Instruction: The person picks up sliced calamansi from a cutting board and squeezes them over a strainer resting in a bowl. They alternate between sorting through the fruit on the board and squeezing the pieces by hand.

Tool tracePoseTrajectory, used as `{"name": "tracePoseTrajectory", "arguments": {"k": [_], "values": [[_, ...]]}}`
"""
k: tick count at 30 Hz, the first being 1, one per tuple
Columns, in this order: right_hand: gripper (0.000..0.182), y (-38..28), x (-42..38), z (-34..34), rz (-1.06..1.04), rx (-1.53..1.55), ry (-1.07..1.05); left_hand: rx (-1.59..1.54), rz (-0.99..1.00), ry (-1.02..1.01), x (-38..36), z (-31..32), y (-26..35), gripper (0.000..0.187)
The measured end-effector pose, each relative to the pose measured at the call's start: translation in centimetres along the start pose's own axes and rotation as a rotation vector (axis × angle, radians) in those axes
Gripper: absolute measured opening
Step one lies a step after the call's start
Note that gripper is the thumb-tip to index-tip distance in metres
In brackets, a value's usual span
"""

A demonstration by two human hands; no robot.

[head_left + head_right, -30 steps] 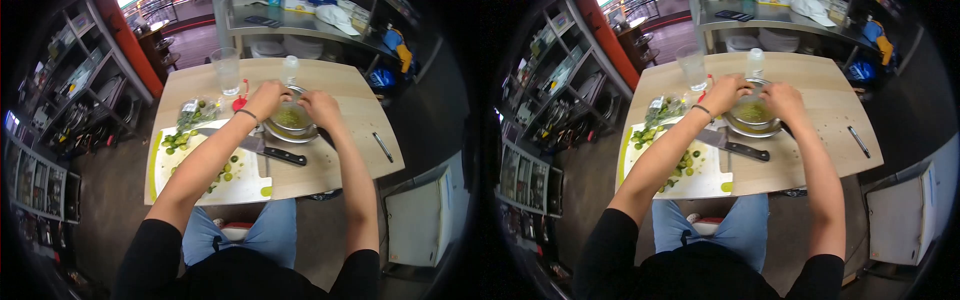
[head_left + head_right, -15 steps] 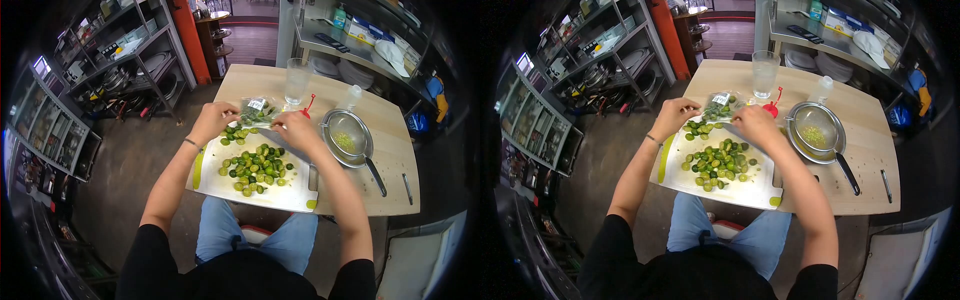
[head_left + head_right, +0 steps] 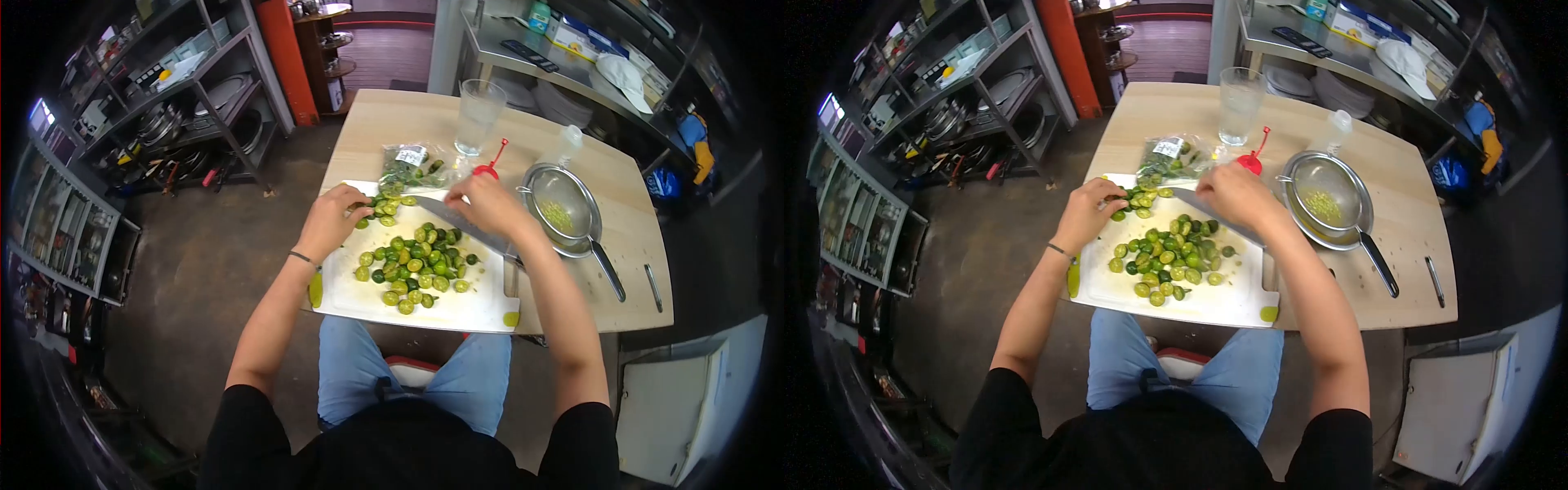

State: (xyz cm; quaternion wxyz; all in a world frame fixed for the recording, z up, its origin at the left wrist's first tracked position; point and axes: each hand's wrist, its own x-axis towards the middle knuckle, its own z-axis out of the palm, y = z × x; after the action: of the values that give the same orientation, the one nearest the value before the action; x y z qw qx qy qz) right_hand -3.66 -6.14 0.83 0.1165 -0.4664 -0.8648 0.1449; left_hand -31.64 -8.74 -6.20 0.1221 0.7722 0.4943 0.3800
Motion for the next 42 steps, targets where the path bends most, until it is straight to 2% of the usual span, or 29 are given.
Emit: {"name": "tracePoseTrajectory", "arguments": {"k": [1,3,4,6,8,10,14,16,17,19,20,22,24,26,28,30,32,36,40,42], "values": [[0.018,0.7,-1.4,-0.1,0.018,-0.006,-0.002,0.01,-0.002,0.012,0.1,0.1,0.1,0.016],[0.021,1.5,-4.1,0.3,0.145,-0.041,-0.193,0.008,0.009,0.015,0.4,0.6,1.3,0.015],[0.021,1.6,-5.2,0.9,0.156,-0.042,-0.193,0.001,0.014,0.009,0.6,1.0,2.0,0.015],[0.024,1.6,-7.0,2.7,0.15,-0.159,-0.152,-0.013,0.189,-0.005,1.2,2.1,3.5,0.015],[0.026,1.4,-7.9,3.6,0.122,-0.182,-0.113,-0.022,0.196,-0.081,1.8,3.5,5.3,0.016],[0.022,0.8,-8.3,3.8,0.109,-0.195,-0.092,-0.008,0.234,-0.261,2.6,4.8,7.3,0.021],[0.022,0.4,-8.8,4.0,0.126,-0.182,-0.096,0.135,0.212,-0.399,3.2,6.8,8.9,0.026],[0.021,1.3,-8.9,4.8,0.042,-0.123,-0.023,0.226,0.124,-0.462,3.5,7.4,9.5,0.029],[0.021,1.9,-9.1,5.2,0.047,-0.122,-0.02,0.25,0.099,-0.468,3.5,7.6,9.7,0.028],[0.02,2.9,-9.4,5.1,-0.09,0.068,0.186,0.229,0.093,-0.461,3.3,8.1,9.3,0.028],[0.02,3.4,-9.8,4.5,-0.084,0.066,0.19,0.207,0.085,-0.45,3.3,8.2,9.1,0.028],[0.023,3.7,-10.8,1.3,0.046,0.269,0.266,0.156,0.125,-0.422,3.2,7.9,9.1,0.028],[0.021,6.4,-11.5,-1.9,0.101,0.185,0.444,0.027,0.111,-0.373,3.4,7.4,9.7,0.027],[0.018,8.9,-12.3,-6.0,0.118,0.032,0.506,-0.074,0.116,-0.297,3.7,6.8,11.0,0.027],[0.018,11.3,-12.2,-7.9,0.167,-0.077,0.48,-0.174,0.092,-0.248,4.3,6.9,11.9,0.028],[0.018,13.5,-11.9,-8.6,0.205,-0.184,0.453,-0.159,0.15,-0.233,5.5,7.0,13.5,0.028],[0.022,15.7,-11.3,-7.9,0.212,-0.24,0.335,-0.137,0.198,-0.213,6.8,7.9,14.9,0.028],[0.023,16.3,-10.8,-6.8,0.187,-0.238,0.314,-0.229,0.281,-0.194,10.0,10.9,17.4,0.028],[0.019,16.6,-10.7,-6.2,0.164,-0.251,0.334,-0.162,0.296,-0.294,12.8,14.4,19.4,0.025],[0.018,16.5,-10.6,-6.1,0.143,-0.266,0.342,-0.053,0.41,-0.294,14.2,16.8,19.5,0.027]]}}
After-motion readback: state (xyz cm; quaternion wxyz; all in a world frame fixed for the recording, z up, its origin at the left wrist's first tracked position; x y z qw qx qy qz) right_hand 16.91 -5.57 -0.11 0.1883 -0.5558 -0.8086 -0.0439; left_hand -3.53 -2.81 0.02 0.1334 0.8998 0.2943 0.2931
